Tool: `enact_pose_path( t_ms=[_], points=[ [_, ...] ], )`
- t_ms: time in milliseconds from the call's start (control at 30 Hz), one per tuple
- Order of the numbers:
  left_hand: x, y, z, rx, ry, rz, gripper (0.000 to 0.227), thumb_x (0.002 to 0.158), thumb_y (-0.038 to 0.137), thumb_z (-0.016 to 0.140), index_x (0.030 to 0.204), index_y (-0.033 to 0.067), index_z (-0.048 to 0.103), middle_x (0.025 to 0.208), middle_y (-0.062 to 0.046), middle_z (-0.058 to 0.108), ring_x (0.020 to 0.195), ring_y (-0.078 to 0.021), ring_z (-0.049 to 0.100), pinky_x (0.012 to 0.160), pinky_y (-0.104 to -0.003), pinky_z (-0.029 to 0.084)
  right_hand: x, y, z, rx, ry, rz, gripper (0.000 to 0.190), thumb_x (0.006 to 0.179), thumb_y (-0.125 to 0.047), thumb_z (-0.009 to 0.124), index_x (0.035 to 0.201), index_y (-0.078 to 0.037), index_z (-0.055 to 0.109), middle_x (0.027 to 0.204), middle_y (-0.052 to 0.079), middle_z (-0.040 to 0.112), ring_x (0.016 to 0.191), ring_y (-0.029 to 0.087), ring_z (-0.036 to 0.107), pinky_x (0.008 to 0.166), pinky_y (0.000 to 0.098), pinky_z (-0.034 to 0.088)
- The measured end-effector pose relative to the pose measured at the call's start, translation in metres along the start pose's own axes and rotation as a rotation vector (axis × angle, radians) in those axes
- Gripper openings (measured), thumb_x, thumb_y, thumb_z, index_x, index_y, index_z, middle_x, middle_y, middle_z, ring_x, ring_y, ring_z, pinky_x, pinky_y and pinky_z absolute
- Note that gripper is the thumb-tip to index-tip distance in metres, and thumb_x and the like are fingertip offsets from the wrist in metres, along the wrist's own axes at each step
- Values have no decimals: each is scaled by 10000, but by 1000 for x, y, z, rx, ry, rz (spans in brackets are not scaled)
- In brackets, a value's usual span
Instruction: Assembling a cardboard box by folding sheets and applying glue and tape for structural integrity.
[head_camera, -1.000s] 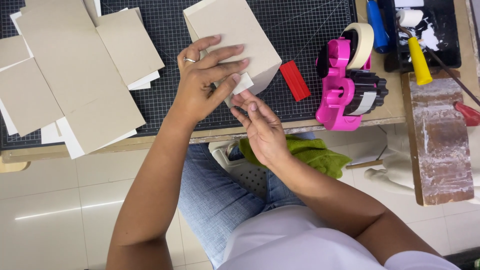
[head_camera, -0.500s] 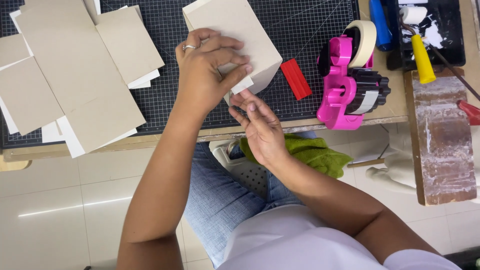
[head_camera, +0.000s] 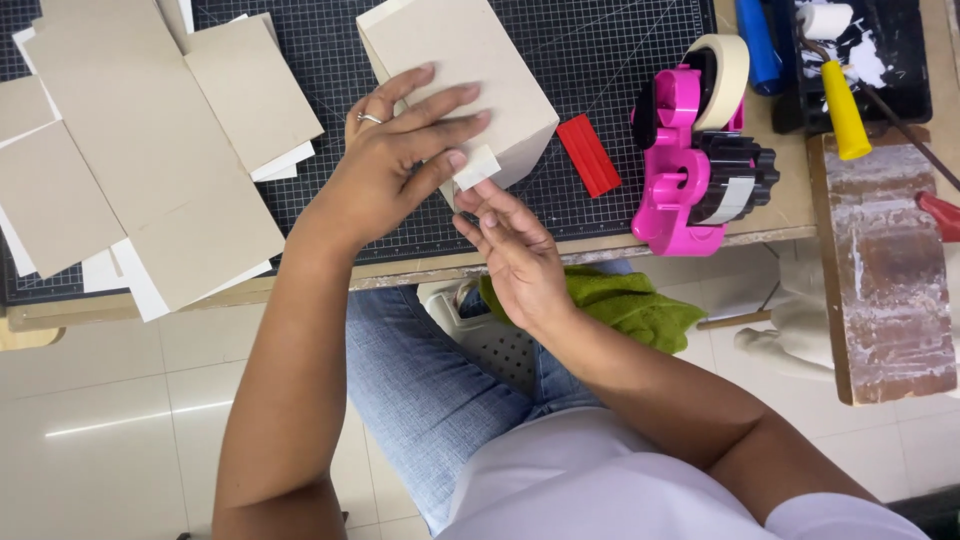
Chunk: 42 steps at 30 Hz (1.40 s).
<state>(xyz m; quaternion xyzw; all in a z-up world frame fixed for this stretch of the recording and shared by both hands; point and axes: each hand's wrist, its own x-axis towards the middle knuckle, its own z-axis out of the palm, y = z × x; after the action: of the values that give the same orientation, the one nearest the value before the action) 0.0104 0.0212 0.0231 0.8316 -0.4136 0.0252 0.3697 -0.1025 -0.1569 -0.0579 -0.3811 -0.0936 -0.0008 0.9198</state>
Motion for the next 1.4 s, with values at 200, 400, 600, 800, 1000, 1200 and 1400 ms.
enact_pose_path(
  t_ms=[200, 400, 600, 800, 1000, 1200, 1400],
  points=[
    [8, 28, 7, -44, 151, -146, 343, 1111, 321, 485, 1314, 186, 728, 1469, 37, 607, 1468, -277, 372, 1101, -507, 217, -1, 5, -5, 6, -11, -11, 392, 1102, -43, 556, 1487, -114, 556, 1430, 120, 607, 1405, 266, 535, 1252, 517, 382],
    [9, 23, 23, 49, 314, -103, 257, 973, 339, 802, 1193, 206, 786, 1378, 42, 675, 1424, -304, 460, 1115, -542, 271, 0, 2, -2, -2, -5, 5, 392, 1105, -48, 555, 1490, -122, 554, 1421, 128, 617, 1420, 287, 529, 1246, 509, 382],
    [8, 26, 22, 259, 302, -28, 260, 1012, 375, 766, 1204, 204, 804, 1377, 38, 687, 1406, -320, 498, 1149, -663, 234, 0, 0, -1, 45, 5, 10, 404, 1086, -18, 577, 1484, -80, 546, 1372, 86, 654, 1468, 286, 480, 1257, 552, 371],
    [3, 15, 35, 441, 370, 120, 274, 1073, 324, 762, 1287, 154, 784, 1409, -23, 685, 1407, -390, 495, 1142, -703, 260, -5, -5, 0, -71, 24, 54, 455, 1079, -35, 558, 1527, -58, 480, 1319, 100, 643, 1418, 316, 532, 1229, 547, 422],
    [-1, 5, 46, 562, 400, 225, 434, 1068, 338, 863, 1399, 121, 684, 1445, -63, 663, 1412, -380, 482, 1154, -692, 290, -30, -23, -23, -80, 106, 177, 503, 1039, 58, 507, 1531, -27, 450, 1394, 172, 615, 1241, 259, 634, 1109, 408, 540],
    [-4, 9, 43, 574, 377, 213, 464, 1052, 346, 878, 1392, 94, 687, 1453, -66, 655, 1402, -396, 516, 1165, -634, 326, -50, -92, -50, -669, 83, -114, 433, 1046, -58, 601, 1471, -74, 521, 1215, 91, 679, 1048, 186, 677, 948, 280, 608],
    [-1, 19, 47, 426, 454, 121, 490, 987, 492, 821, 1308, 128, 757, 1396, -34, 691, 1413, -324, 505, 1174, -563, 275, -12, -186, -129, -1376, 376, -920, 202, 1200, -130, 500, 1288, 48, 538, 1139, 189, 569, 1006, 292, 575, 900, 382, 568]
  ],
)
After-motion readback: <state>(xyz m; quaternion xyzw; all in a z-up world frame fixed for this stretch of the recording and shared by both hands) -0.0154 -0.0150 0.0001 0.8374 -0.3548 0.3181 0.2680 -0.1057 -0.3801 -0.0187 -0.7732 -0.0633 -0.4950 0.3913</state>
